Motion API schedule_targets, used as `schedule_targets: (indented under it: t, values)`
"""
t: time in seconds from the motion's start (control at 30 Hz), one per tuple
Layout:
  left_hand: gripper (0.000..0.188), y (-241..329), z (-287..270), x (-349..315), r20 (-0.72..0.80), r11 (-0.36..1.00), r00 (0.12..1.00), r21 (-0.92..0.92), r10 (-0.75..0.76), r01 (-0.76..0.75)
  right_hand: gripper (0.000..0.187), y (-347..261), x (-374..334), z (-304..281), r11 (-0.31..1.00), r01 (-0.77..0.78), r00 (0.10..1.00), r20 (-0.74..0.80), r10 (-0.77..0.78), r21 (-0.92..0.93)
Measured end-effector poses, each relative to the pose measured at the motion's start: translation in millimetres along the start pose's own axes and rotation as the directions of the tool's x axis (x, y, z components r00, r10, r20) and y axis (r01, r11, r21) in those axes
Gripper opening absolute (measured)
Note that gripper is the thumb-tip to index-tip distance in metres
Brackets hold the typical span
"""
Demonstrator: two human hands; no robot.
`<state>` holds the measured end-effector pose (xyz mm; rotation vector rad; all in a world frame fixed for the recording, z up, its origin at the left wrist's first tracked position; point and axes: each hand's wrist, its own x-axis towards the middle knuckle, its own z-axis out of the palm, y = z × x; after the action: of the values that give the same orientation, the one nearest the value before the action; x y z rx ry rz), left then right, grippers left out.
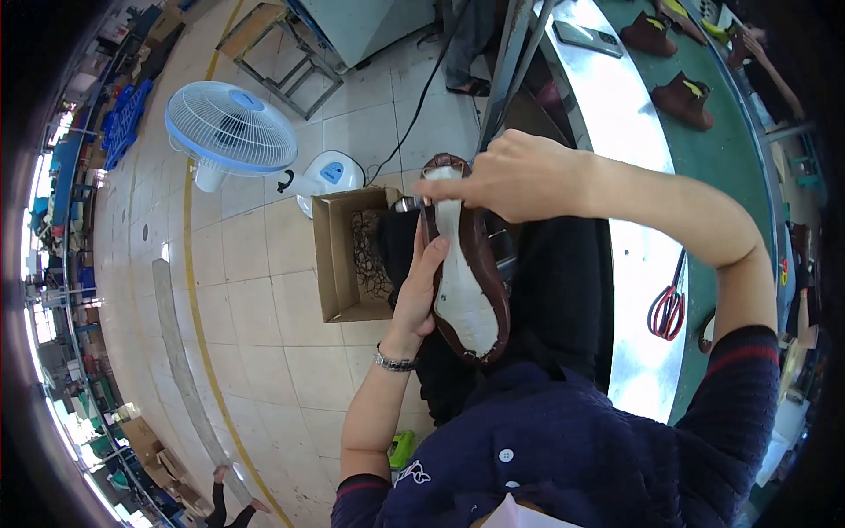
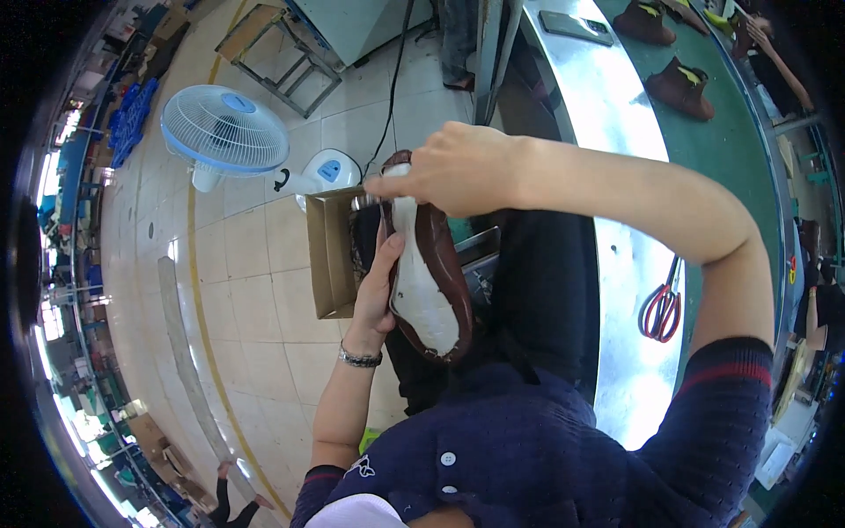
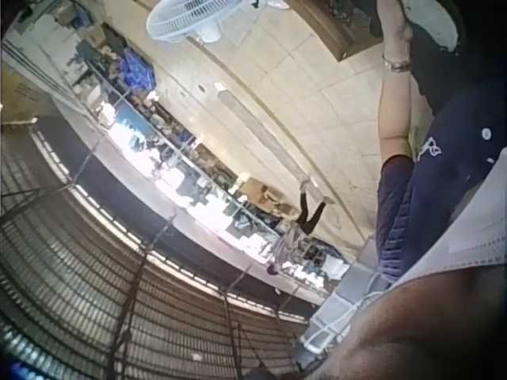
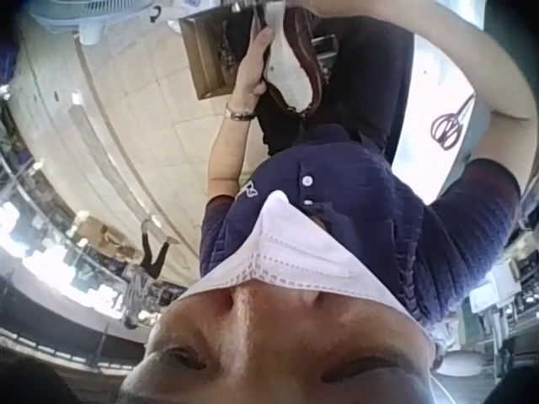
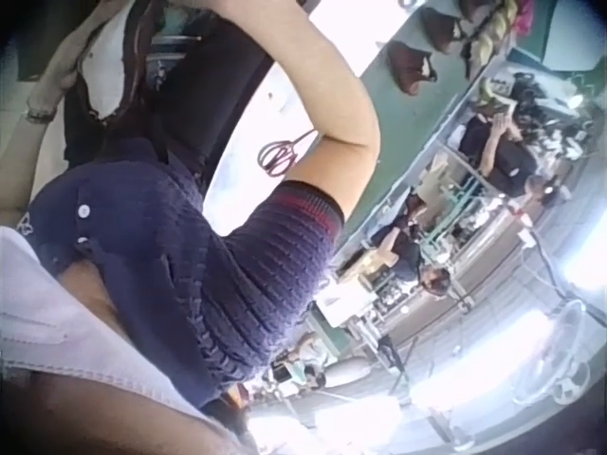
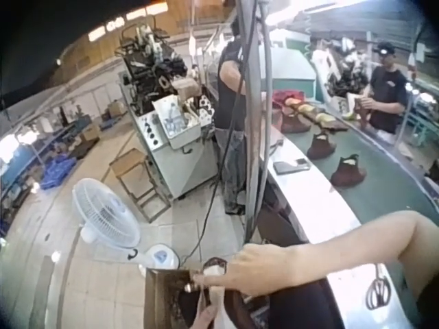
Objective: Finishing the lasting and trimming of a leather shoe upper on a workbench.
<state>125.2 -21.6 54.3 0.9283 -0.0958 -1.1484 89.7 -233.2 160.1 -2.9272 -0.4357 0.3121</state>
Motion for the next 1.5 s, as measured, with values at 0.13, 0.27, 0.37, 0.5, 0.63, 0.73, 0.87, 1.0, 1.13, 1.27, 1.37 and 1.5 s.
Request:
schedule_targets:
  t: [0.13,0.27,0.37,0.5,0.63,0.73,0.87,1.0,1.13,1.27,1.37,1.5]
  values:
    - [0.073,0,-9,-5,-0.017,0.996,0.996,-0.037,-0.082,0.082,0.068,-19,-9,7,1.000,-0.024,0.999,0.039,0.024,-0.009]
    - [0.074,5,-6,-5,-0.027,0.988,0.990,-0.078,-0.138,0.136,0.069,-20,-9,2,0.999,-0.052,0.993,0.108,0.051,0.002]
    - [0.074,8,-6,-8,-0.028,0.984,0.985,-0.063,-0.171,0.169,0.070,-35,-15,3,0.997,-0.048,0.997,0.067,0.044,0.061]
    - [0.074,6,-6,-10,-0.020,0.981,0.981,-0.049,-0.191,0.189,0.074,-35,-21,8,0.989,-0.074,0.996,0.068,0.065,0.126]
    - [0.076,8,-12,-8,-0.012,0.968,0.968,-0.041,-0.250,0.249,0.071,-45,-23,-1,0.999,0.012,0.998,0.058,-0.014,0.030]
    - [0.081,9,-12,-11,0.070,0.975,0.973,0.034,-0.220,0.218,0.065,-49,-30,17,0.970,-0.140,0.987,0.110,0.120,0.197]
    - [0.074,-15,-20,-22,0.107,0.998,0.992,-0.009,-0.066,0.067,0.063,-54,-39,2,0.991,-0.106,0.989,0.114,0.096,0.086]
    - [0.064,-37,-20,-40,0.231,0.921,0.972,-0.364,-0.051,0.135,0.063,-62,-66,-15,0.989,-0.113,0.957,0.279,0.081,0.100]
    - [0.062,-53,-19,-45,0.243,0.860,0.970,-0.496,0.002,0.123,0.062,-88,-76,8,0.991,0.049,0.994,0.103,-0.036,-0.127]
    - [0.065,-44,-8,-46,0.193,0.891,0.981,-0.440,-0.029,0.113,0.064,-86,-71,7,0.974,0.092,0.995,0.047,-0.084,-0.207]
    - [0.069,-35,11,-46,0.123,0.951,0.990,-0.309,0.067,-0.026,0.068,-69,-70,7,0.986,0.079,0.990,0.130,-0.060,-0.148]
    - [0.070,-34,21,-47,0.012,0.969,0.992,-0.217,0.123,-0.118,0.065,-58,-62,-2,0.983,0.125,0.991,0.071,-0.116,-0.135]
